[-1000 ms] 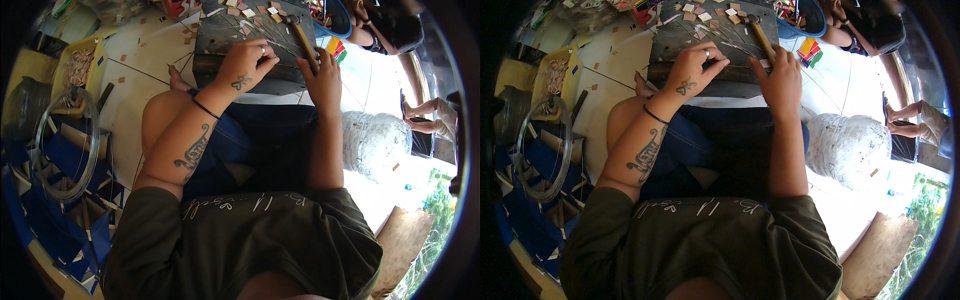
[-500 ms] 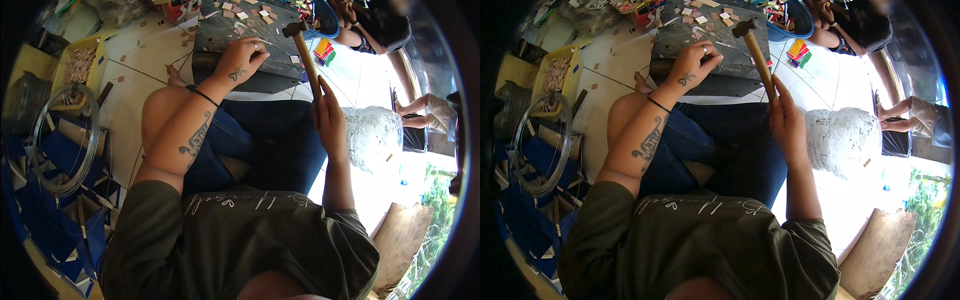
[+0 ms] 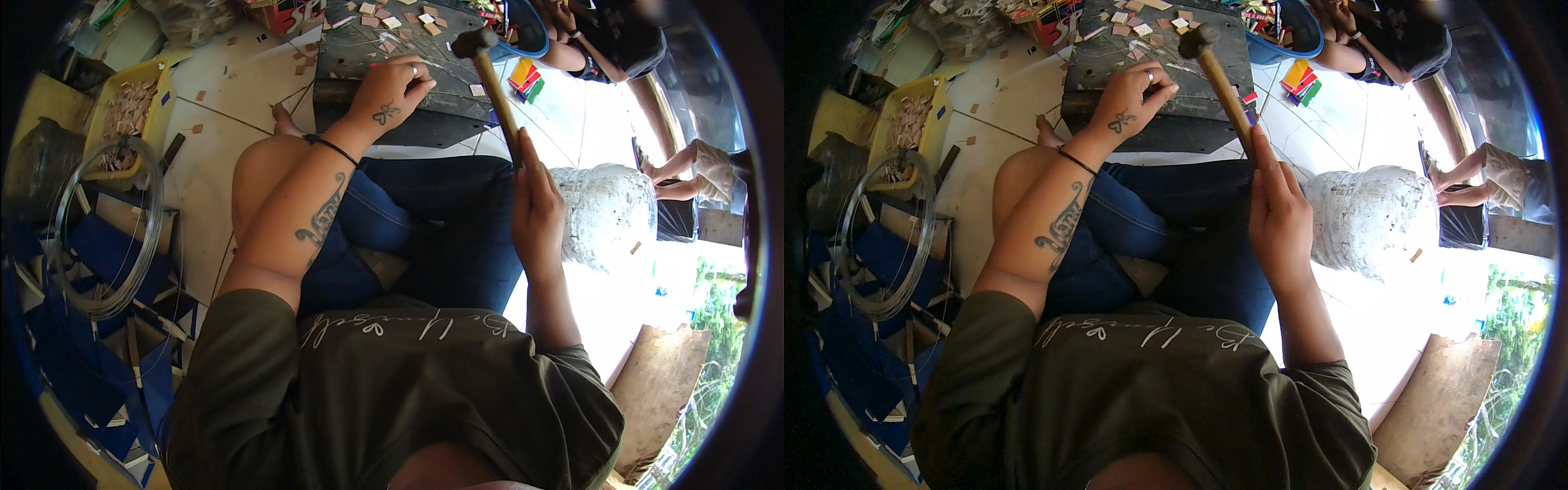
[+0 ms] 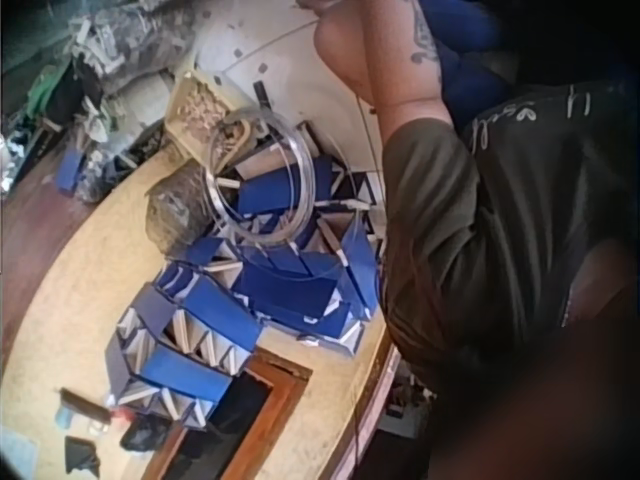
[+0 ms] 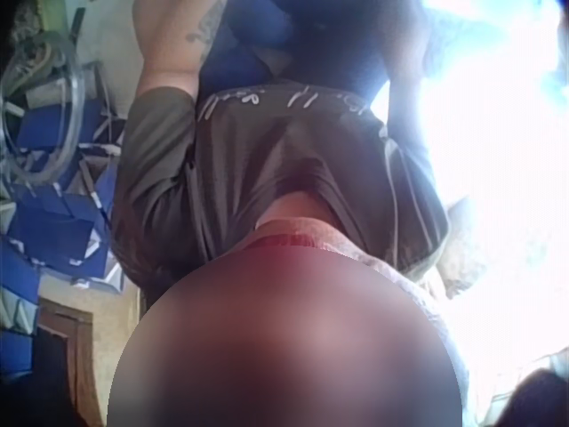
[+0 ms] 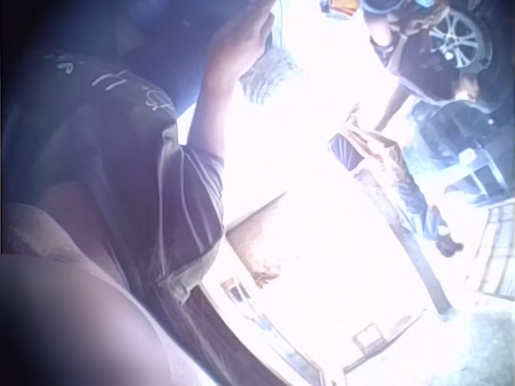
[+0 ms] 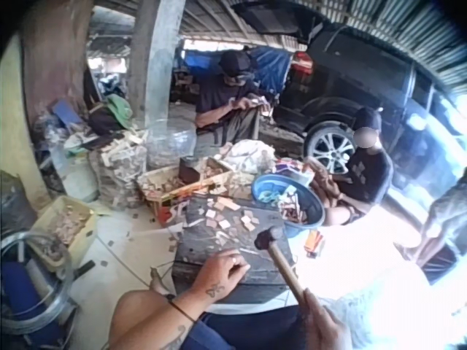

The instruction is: The person sits on the floor and repeatedly hammers small wire pins into wooden blocks using a hammer. They pick up pins, position them on the blocks, and strike them with the hammer, then place the finished pieces into a nearby bag.

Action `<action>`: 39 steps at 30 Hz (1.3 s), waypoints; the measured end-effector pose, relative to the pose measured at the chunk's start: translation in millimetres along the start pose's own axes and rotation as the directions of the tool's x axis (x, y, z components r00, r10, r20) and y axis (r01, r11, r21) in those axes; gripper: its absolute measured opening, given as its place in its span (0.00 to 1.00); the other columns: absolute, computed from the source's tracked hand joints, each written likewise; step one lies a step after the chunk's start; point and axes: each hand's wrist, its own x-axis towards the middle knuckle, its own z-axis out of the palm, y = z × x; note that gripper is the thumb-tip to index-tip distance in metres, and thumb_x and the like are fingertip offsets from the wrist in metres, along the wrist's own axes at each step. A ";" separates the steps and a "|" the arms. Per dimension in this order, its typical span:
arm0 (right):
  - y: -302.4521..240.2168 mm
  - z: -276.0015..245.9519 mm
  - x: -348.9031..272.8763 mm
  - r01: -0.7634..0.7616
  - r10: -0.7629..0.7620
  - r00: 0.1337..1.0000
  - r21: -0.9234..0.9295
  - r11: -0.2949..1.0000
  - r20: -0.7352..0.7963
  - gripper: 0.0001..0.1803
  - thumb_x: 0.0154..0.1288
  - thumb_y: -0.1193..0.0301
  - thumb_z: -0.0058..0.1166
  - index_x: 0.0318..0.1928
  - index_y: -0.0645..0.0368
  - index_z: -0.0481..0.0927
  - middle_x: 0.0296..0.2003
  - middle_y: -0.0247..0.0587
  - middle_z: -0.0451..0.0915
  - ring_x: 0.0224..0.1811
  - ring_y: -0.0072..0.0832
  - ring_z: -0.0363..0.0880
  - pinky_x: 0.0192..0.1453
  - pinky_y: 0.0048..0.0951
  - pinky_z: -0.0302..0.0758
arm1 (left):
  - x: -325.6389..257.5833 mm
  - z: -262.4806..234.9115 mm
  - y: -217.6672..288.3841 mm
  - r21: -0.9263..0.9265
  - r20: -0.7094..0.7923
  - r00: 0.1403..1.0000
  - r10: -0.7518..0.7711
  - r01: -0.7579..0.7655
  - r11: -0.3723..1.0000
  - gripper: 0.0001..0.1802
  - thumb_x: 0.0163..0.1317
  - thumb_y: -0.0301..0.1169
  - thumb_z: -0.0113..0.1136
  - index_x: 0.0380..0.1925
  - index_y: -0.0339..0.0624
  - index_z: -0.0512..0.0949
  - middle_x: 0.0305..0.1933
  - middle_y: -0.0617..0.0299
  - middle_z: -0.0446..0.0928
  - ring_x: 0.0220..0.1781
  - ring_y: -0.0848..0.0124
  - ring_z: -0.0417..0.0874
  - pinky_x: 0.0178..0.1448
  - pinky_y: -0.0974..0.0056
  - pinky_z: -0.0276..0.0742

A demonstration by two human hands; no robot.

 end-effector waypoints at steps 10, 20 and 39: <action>7.6 5.5 -0.3 -0.051 0.048 0.997 0.056 0.997 0.056 0.27 0.70 0.79 0.45 0.67 0.45 0.68 0.40 0.50 0.80 0.39 0.47 0.82 0.43 0.41 0.77 | -0.4 -0.1 0.9 -0.004 -0.006 1.000 0.011 -0.011 1.000 0.07 0.56 0.27 0.63 0.25 0.35 0.77 0.28 0.56 0.75 0.30 0.57 0.79 0.36 0.60 0.74; 10.4 7.9 0.2 0.034 -0.031 0.998 0.066 0.997 -0.045 0.27 0.69 0.79 0.46 0.67 0.46 0.68 0.39 0.49 0.80 0.39 0.46 0.82 0.43 0.41 0.77 | -1.2 -0.4 1.1 -0.016 0.019 0.998 -0.062 0.063 0.998 0.08 0.59 0.28 0.63 0.26 0.33 0.79 0.28 0.54 0.77 0.32 0.56 0.80 0.38 0.60 0.74; 21.2 12.6 -1.4 -0.119 0.096 0.983 0.152 0.981 0.154 0.25 0.71 0.77 0.45 0.67 0.50 0.69 0.45 0.54 0.81 0.45 0.45 0.83 0.48 0.38 0.77 | 1.1 1.1 -0.5 0.018 -0.023 1.000 0.014 -0.013 1.000 0.07 0.57 0.28 0.64 0.27 0.35 0.80 0.28 0.55 0.77 0.30 0.58 0.80 0.36 0.61 0.75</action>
